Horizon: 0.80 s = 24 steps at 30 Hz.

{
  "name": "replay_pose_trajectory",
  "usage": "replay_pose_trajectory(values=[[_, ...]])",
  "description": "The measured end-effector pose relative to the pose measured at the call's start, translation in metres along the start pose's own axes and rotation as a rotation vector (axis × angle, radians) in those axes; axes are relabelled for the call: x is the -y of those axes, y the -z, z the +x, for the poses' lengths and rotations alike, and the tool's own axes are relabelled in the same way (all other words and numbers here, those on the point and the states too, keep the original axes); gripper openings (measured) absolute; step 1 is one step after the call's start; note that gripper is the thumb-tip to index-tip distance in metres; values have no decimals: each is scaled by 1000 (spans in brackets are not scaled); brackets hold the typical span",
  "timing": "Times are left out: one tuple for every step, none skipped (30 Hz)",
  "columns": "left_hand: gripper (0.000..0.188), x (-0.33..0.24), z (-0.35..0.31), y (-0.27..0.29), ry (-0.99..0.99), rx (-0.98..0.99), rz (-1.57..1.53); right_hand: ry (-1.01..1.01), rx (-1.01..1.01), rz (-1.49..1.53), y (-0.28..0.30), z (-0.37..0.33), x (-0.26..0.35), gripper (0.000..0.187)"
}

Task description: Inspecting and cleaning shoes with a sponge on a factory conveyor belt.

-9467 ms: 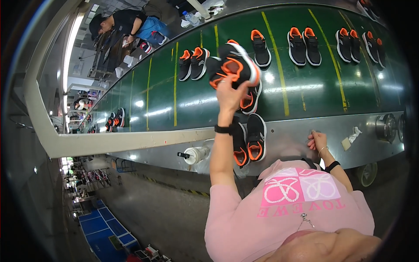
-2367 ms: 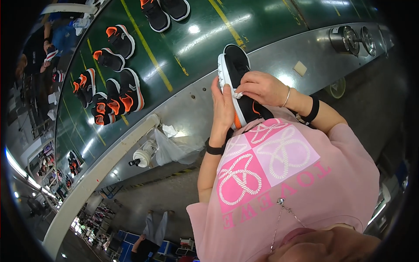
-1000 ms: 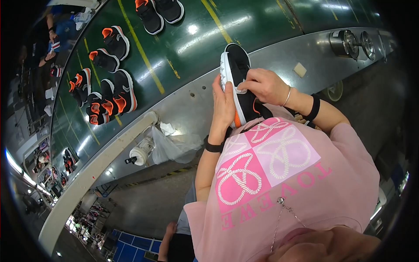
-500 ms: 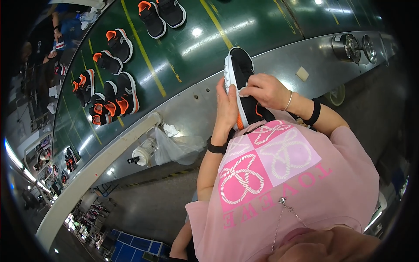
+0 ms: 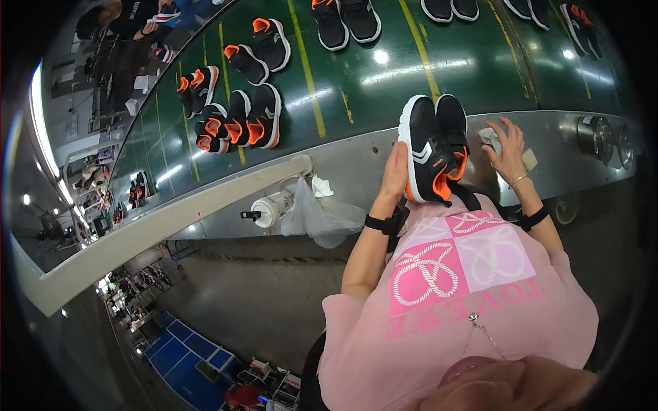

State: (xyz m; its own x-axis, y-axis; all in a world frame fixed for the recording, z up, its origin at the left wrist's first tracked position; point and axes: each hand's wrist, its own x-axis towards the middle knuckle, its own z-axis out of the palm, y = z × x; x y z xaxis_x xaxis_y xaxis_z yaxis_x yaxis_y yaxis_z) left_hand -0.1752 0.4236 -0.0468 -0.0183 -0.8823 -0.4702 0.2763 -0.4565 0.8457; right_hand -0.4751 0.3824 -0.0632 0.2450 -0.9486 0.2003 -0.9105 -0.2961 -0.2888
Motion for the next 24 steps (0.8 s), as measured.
replay_pose_trajectory(values=[[58, 4, 7, 4, -9, -2, 3, 5, -8, 3, -4, -5, -3, 55], [56, 15, 18, 12, -115, -45, 305, -21, 110, 214, -12, -10, -4, 65], [54, 29, 25, 22, -216, -91, 607, -47, 233, 425, -15, -14, -3, 76], [53, 45, 28, 38, -99, -147, 684, -212, 481, 694, -9, -8, 13, 82], [53, 42, 32, 34, -110, -131, 682, -285, 561, 803, -11, -11, 21, 87], [53, 39, 29, 32, -123, -187, 618, -299, 567, 856, -13, -14, 31, 88], [54, 33, 26, 31, -131, -241, 553, -315, 573, 911, -13, -15, 39, 89], [61, 25, 22, 34, -13, -189, 523, -317, 566, 910, -16, -15, 45, 89], [61, 29, 20, 36, -16, -183, 524, -389, 563, 943, -20, -14, 49, 90], [64, 38, 18, 43, -109, -108, 625, -451, 563, 978, -27, -13, 53, 90], [67, 39, 14, 43, -212, -24, 728, -444, 545, 979, -35, -16, 50, 90], [76, 41, 9, 42, -248, -1, 752, -372, 450, 934, -43, -19, 44, 87], [76, 43, 8, 42, -255, -4, 754, -301, 369, 890, -48, -17, 44, 85], [77, 45, 9, 40, -187, -39, 681, -295, 363, 890, -52, -16, 43, 85], [79, 46, 10, 38, -122, -73, 607, -252, 334, 860, -56, -14, 43, 83], [82, 46, 9, 35, -207, -130, 698, -206, 309, 833, -56, -8, 47, 82], [82, 44, 11, 34, -216, -137, 698, -196, 305, 834, -54, -2, 50, 82], [83, 42, 13, 33, -191, -145, 648, -269, 337, 836, -51, 4, 53, 82], [84, 36, 14, 31, -161, -154, 598, -342, 375, 837, -47, 11, 57, 83], [84, 30, 16, 29, -202, -185, 623, -349, 343, 841, -45, 19, 59, 81], [84, 22, 19, 30, -210, -196, 624, -336, 342, 844, -42, 30, 62, 81], [83, 5, 22, 22, -219, -206, 632, -329, 284, 878, -38, 41, 63, 79], [83, -8, 25, 20, -230, -221, 643, -317, 227, 915, -37, 51, 66, 78], [83, -13, 34, 22, -245, -248, 606, -297, 190, 1017, -43, 62, 64, 76]])
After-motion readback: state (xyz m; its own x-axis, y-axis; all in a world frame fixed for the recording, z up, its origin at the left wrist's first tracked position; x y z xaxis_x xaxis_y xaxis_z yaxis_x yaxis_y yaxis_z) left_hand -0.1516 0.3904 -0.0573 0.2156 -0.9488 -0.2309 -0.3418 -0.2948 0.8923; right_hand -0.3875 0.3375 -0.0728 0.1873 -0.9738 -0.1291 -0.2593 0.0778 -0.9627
